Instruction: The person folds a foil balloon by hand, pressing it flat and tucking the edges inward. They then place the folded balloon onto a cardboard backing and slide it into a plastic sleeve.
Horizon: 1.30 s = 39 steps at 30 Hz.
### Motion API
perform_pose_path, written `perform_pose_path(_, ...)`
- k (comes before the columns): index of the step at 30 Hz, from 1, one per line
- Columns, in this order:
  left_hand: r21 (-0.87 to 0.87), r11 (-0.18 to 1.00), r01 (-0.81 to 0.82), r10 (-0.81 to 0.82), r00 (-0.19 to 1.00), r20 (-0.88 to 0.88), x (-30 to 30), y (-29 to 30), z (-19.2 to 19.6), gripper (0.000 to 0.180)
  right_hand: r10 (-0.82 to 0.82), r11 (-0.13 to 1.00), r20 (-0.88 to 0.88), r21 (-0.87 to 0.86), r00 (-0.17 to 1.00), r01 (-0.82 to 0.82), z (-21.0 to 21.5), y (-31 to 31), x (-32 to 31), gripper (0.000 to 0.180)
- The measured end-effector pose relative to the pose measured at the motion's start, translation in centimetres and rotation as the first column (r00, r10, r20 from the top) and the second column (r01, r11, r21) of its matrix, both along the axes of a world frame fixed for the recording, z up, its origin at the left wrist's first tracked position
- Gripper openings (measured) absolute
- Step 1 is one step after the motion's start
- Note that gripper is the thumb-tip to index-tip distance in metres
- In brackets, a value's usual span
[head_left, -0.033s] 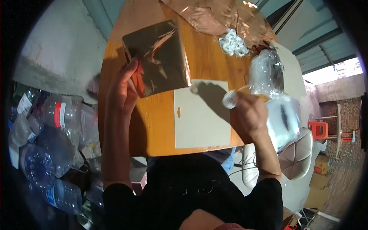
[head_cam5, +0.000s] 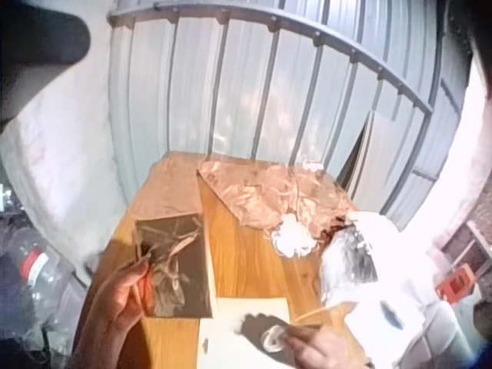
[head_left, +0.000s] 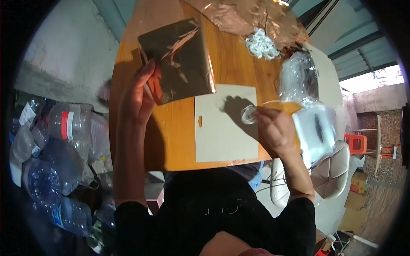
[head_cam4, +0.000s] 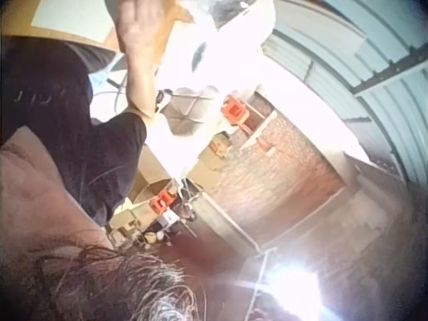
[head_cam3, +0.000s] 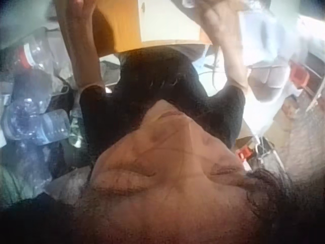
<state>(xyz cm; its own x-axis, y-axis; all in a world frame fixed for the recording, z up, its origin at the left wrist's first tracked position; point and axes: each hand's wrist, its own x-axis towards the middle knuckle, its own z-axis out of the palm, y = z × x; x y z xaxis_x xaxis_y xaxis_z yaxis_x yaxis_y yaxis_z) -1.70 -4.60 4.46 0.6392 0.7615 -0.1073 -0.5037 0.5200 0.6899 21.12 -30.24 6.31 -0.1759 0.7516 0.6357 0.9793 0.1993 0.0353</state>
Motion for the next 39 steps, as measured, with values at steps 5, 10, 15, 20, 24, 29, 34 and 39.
perform_pose_path(5, 0.037, 0.991, 0.130, -0.129, 0.992, -0.014, 0.5, 0.3, -0.8, 0.024, 0.030, 0.940, -0.060, -0.337, 0.998, -0.049, -3.1, -2.1, -0.6, 0.033)
perform_pose_path(10, 0.051, 0.986, 0.158, -0.145, 0.968, -0.203, 1.1, -2.9, 0.9, 0.021, -0.046, 0.945, -0.325, -0.320, 0.945, -0.064, 0.1, -2.8, 0.7, 0.036)
perform_pose_path(15, 0.056, 0.956, 0.287, -0.249, 0.899, -0.360, -0.1, -5.4, 0.4, 0.016, -0.415, 0.880, -0.207, -0.338, 0.886, 0.334, -0.6, -2.7, 3.5, 0.024)
perform_pose_path(20, -0.056, 0.961, 0.272, -0.272, 0.887, -0.374, -1.3, -5.8, -1.4, 0.015, -0.265, 0.866, -0.186, -0.476, 0.946, 0.149, -1.5, -2.5, 4.2, 0.011)
perform_pose_path(24, -0.137, 0.985, 0.106, -0.151, 0.914, -0.377, -1.6, -6.5, -0.7, 0.015, -0.245, 0.865, -0.097, -0.471, 0.965, 0.173, -1.6, -2.5, 4.3, 0.009)
perform_pose_path(29, -0.134, 0.991, 0.027, -0.073, 0.933, -0.351, -2.4, -6.9, -0.6, 0.016, -0.202, 0.928, -0.254, -0.357, 0.946, 0.103, 1.3, -1.3, 1.1, 0.013)
perform_pose_path(34, -0.216, 0.963, -0.160, 0.060, 0.911, -0.407, -2.2, -7.2, -0.5, 0.015, -0.059, 0.918, -0.076, -0.395, 0.995, 0.024, -0.5, -1.9, -3.1, 0.017)
perform_pose_path(39, -0.149, 0.979, 0.142, -0.185, 0.926, -0.331, -3.5, -7.3, -1.4, 0.015, -0.054, 0.920, -0.168, -0.391, 0.984, -0.016, -1.5, -3.0, -3.1, 0.017)
